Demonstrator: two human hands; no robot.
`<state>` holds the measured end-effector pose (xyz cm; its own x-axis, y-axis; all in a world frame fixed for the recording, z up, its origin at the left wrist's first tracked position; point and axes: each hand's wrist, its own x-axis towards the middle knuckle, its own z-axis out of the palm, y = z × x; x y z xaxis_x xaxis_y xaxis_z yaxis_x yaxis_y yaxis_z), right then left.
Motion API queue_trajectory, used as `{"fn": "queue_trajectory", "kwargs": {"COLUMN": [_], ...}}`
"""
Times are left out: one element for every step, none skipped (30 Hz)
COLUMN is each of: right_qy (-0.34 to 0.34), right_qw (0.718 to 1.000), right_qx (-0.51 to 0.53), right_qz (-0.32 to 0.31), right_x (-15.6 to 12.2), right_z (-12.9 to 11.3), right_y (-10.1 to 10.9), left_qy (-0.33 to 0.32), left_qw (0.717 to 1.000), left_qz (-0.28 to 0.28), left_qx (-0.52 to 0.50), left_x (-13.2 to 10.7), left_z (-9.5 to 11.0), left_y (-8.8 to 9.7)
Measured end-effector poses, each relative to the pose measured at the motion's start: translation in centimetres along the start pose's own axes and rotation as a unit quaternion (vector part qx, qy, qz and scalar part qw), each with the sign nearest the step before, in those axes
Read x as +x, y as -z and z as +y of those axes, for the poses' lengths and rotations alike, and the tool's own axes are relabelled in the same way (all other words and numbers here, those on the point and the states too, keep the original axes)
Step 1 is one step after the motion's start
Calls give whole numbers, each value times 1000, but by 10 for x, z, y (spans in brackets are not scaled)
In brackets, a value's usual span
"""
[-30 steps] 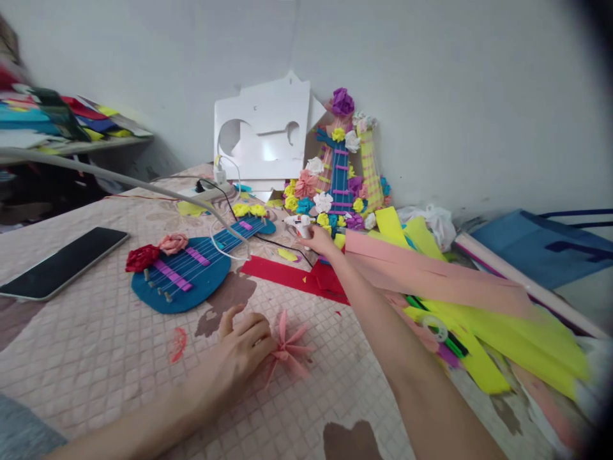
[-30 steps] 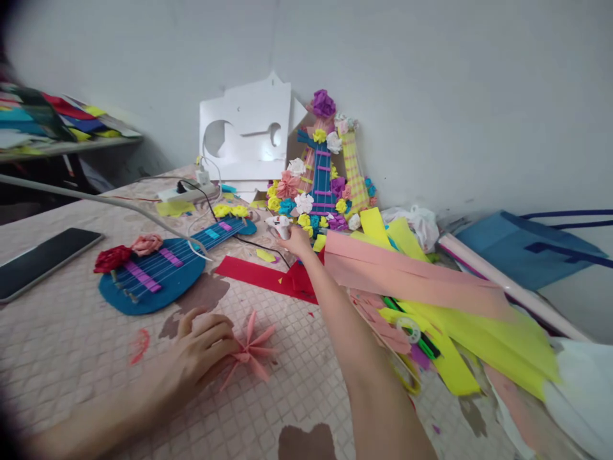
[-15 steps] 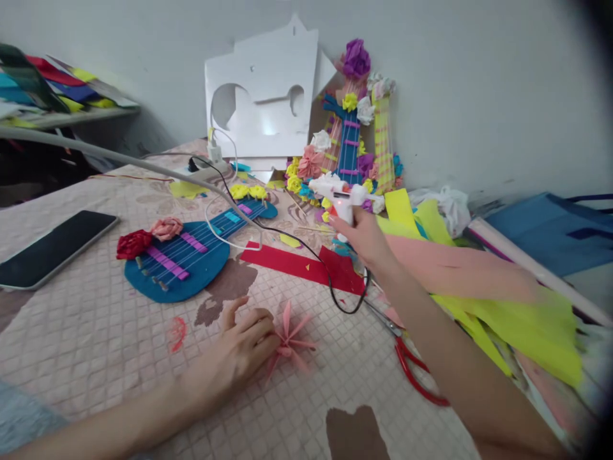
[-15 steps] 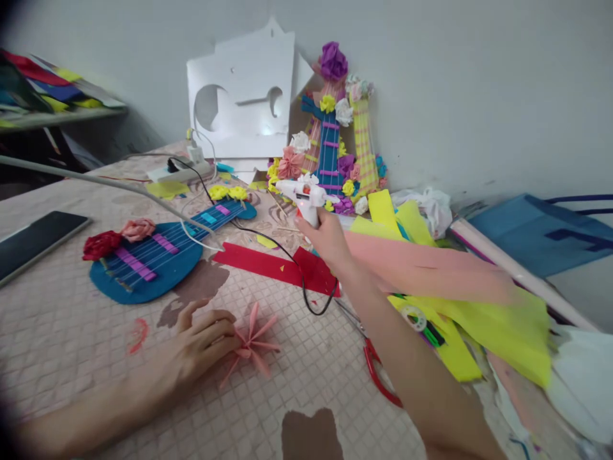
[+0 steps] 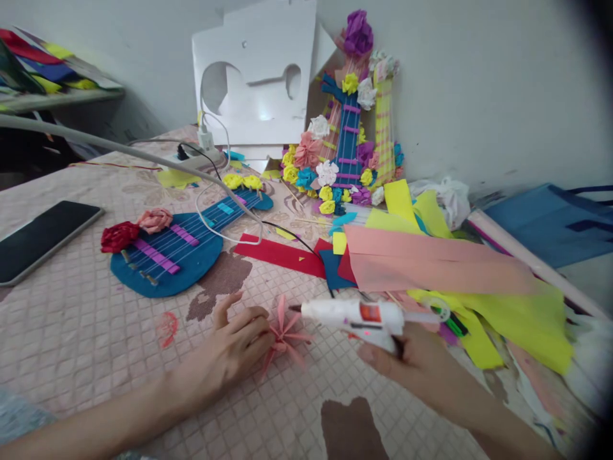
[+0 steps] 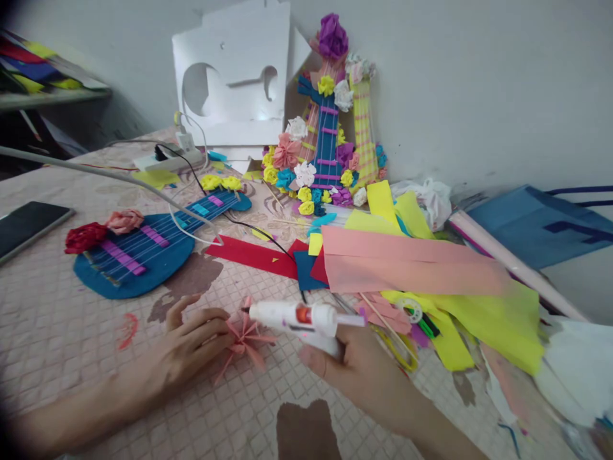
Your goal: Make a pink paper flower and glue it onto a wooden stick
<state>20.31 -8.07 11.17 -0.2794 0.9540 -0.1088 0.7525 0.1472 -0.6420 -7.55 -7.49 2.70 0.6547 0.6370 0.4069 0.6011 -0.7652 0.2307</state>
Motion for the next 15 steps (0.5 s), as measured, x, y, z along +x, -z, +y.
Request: {"fn": "queue_trajectory", "kwargs": {"right_qy": [-6, -12, -19, -24, -28, -28, -25, -21, -16, -11, -7, -5, -3, -2, -1], "right_qw": [1000, 998, 997, 996, 995, 995, 995, 995, 995, 995, 995, 995, 995, 994, 994], "right_qx": [-9, -16, -19, -18, -17, -14, -11, -10, -10, -12, -15, -18, -20, -23, -26], "right_qz": [-28, -53, -73, -85, -91, -95, -98, -100, -100, -99, -98, -98, -101, -105, -111], "right_x": [-4, -7, -9, -11, -13, -14, -14, -15, -15, -15, -15, -15, -15, -15, -14], "right_z": [2, 3, 5, 6, 7, 8, 9, 9, 9, 8, 8, 7, 7, 6, 6], "right_y": [-5, -10, -14, -18, -21, -23, -25, -26, -27, -28, -28, -28, -29, -29, -29], "left_qy": [2, 2, 0, -2, -4, -4, -5, -5, -7, -6, -6, -6, -6, -4, -3], "left_qw": [1000, 1000, 1000, 1000, 1000, 1000, 1000, 1000, 1000, 1000, 1000, 1000, 1000, 1000, 1000], "left_qz": [-1, 0, 0, 0, 0, 4, 9, 16, 19, 20, 17, 14, 9, 4, 0], "left_qx": [0, 0, 1, 2, 2, 1, -1, -3, -4, -5, -6, -7, -9, -10, -12], "left_x": [-1, -1, -2, -2, -2, -2, -1, -1, 0, 0, 0, 0, 0, 0, -1], "left_z": [0, 0, -1, -1, -1, -1, -1, -1, -1, -1, 0, 0, 1, 1, 1], "left_y": [0, -1, -1, -2, -2, -2, -2, -2, -2, -1, -1, 0, 0, 1, 1]}}
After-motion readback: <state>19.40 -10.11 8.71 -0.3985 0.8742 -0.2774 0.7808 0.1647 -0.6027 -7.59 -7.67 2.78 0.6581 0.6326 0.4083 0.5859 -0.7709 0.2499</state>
